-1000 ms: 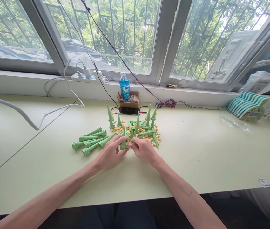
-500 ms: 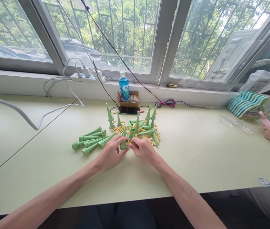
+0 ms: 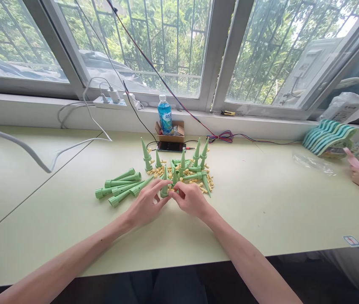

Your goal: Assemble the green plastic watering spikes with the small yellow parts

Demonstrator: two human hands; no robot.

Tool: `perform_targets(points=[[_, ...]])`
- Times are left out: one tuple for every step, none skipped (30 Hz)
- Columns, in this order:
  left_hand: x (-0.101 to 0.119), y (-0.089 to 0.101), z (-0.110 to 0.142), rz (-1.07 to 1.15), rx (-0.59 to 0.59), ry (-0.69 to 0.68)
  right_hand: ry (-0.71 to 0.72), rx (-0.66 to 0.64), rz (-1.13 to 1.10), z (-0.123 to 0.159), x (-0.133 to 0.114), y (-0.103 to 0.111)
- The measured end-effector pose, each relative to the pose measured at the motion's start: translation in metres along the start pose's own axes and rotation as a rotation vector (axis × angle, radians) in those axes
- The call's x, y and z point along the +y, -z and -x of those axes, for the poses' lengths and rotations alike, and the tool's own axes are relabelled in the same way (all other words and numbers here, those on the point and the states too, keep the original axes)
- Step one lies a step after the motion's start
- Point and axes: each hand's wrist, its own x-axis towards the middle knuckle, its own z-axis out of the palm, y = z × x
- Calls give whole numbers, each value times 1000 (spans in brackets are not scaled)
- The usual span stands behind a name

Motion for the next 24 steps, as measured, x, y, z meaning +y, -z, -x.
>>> perform_targets(points=[[0,0,0,15,-4,5,6,3,-7,0,0,0],[0,0,1,26,-8,10,12,5,-15,1,-1,0],[0,0,1,32,-12,16,18,6,-24,1,-1,-1],[0,-1,2,32,-14,22,24,5,-33,1,-2,-1],[0,-1,2,28,-16,27,29,6,-41,2,-2,-2],[0,-1,3,24,-18,29,32,6,-46,2,-2,-2],[0,-1,3,25,-20,28,34,6,-51,3,-2,-3],[0,-2,3,31,-22,24,36,5,-56,3,-2,-4],[-1,-2,3,42,-24,18,38,2,-61,4,-2,-5],[-1,-2,3,56,-27,9,40,-1,-66,4,-3,-6],[-2,-3,3,71,-30,-2,45,-4,-70,4,-3,-7],[-3,-3,3,87,-35,-15,50,-6,-72,4,-3,-8],[-3,-3,3,100,-42,-26,55,-8,-73,5,-4,-9],[-4,-3,3,112,-50,-35,58,-11,-73,5,-4,-10],[-4,-2,2,121,-56,-41,58,-15,-73,5,-4,-10],[-4,-2,2,127,-61,-44,54,-20,-72,5,-5,-10],[-4,-1,1,131,-63,-43,46,-24,-71,4,-5,-10],[-3,0,1,133,-65,-43,37,-25,-68,4,-6,-10],[-3,1,0,136,-68,-45,28,-26,-65,4,-6,-10],[-1,2,-1,141,-74,-49,21,-25,-63,5,-6,-9],[0,3,-1,147,-82,-55,17,-25,-63,5,-7,-9],[2,4,-2,154,-92,-64,17,-28,-67,5,-7,-9],[3,6,-2,159,-101,-70,20,-32,-73,5,-7,-9],[5,7,-2,163,-111,-78,22,-38,-78,5,-8,-9]])
